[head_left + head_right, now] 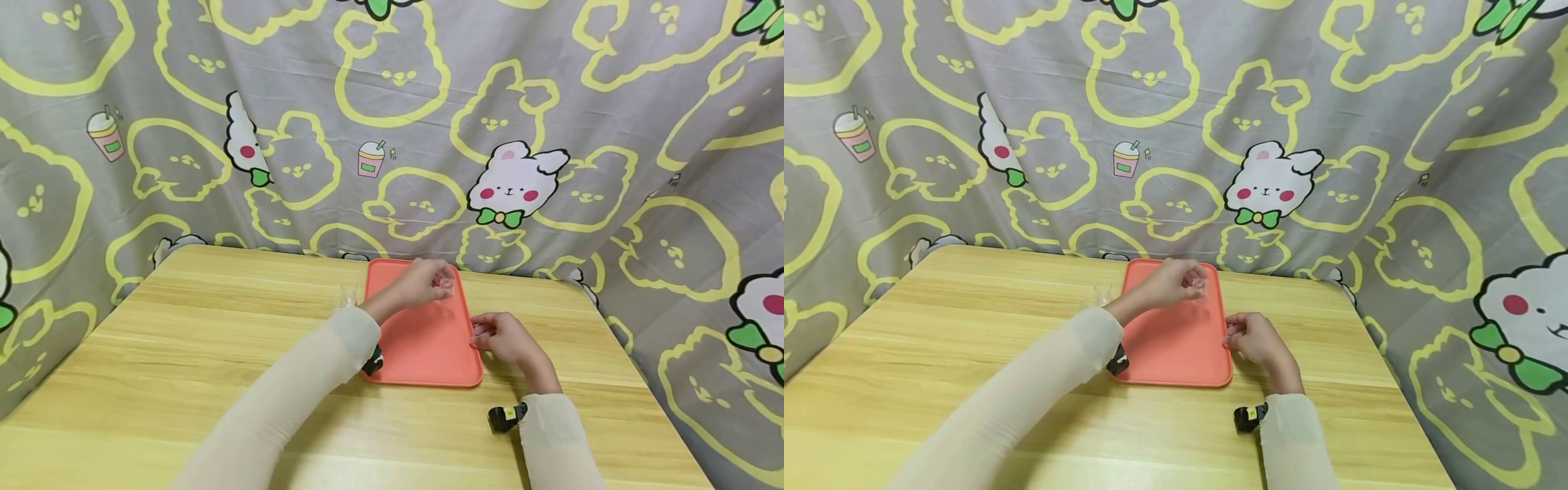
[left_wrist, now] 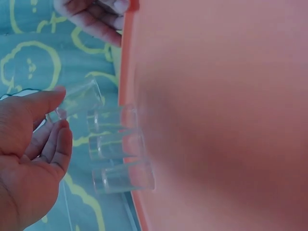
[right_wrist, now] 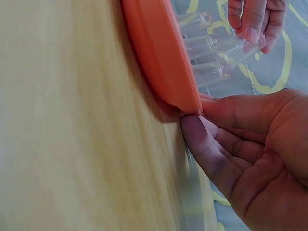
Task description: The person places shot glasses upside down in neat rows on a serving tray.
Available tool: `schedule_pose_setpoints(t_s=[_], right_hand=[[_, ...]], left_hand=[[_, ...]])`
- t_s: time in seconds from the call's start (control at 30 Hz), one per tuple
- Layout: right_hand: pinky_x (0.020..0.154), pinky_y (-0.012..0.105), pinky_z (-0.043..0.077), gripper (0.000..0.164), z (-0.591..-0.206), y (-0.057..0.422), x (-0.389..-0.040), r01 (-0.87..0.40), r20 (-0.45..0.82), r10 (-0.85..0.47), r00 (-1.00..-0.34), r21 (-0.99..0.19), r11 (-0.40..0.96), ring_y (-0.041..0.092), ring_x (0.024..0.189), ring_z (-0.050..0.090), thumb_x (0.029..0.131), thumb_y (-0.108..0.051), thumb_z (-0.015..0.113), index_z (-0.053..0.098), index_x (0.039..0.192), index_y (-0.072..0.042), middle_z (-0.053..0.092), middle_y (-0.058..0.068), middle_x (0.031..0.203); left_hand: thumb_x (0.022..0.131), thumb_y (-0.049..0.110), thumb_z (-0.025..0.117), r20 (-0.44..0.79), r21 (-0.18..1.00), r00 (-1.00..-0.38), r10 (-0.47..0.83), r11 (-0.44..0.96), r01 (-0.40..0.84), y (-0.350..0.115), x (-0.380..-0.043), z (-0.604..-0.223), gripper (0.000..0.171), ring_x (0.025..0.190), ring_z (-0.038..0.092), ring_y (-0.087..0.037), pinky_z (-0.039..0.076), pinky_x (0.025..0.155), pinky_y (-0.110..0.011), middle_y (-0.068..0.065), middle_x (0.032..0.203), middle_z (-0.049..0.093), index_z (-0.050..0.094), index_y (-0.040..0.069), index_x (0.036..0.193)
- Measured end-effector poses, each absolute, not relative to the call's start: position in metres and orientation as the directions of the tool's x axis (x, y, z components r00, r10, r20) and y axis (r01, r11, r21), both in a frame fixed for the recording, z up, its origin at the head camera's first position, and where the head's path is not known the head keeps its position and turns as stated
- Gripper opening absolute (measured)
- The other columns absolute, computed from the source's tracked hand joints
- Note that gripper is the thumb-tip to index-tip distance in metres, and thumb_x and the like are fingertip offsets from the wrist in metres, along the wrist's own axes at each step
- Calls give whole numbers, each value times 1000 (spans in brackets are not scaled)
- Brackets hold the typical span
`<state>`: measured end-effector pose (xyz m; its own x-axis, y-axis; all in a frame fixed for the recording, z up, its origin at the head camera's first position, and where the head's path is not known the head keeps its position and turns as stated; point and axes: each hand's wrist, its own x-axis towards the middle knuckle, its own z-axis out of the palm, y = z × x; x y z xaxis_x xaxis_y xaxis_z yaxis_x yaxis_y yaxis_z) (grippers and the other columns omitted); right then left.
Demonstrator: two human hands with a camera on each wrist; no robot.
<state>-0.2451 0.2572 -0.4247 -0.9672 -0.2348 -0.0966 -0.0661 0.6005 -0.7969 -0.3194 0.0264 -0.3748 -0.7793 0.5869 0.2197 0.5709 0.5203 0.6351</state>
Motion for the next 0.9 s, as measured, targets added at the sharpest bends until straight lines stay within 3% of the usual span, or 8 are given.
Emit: schedule_pose_setpoints(t_s=[0.37,0.67,0.9], right_hand=[[73,33,57,40,-424,257,-243,-51,-110,-234,-966,-807,589,20,88,65,94,7,63,58,133,14,68,15,101],[74,33,58,39,-424,257,-244,-72,-93,-243,-966,-801,595,20,88,65,94,6,64,59,131,14,69,14,99],[73,33,57,39,-425,258,-244,-68,-95,-237,-967,-800,596,21,87,65,94,5,64,59,132,13,68,14,100]], left_hand=[[91,5,76,212,504,-728,652,566,653,39,-321,-386,24,91,63,-12,51,81,-24,0,100,71,74,4,116],[91,7,74,184,431,-752,633,636,641,42,-320,-393,27,94,62,-8,47,80,-33,9,102,72,77,15,117],[91,3,71,214,395,-725,655,621,677,42,-320,-394,28,96,66,-7,51,78,-28,6,108,73,80,15,115]])
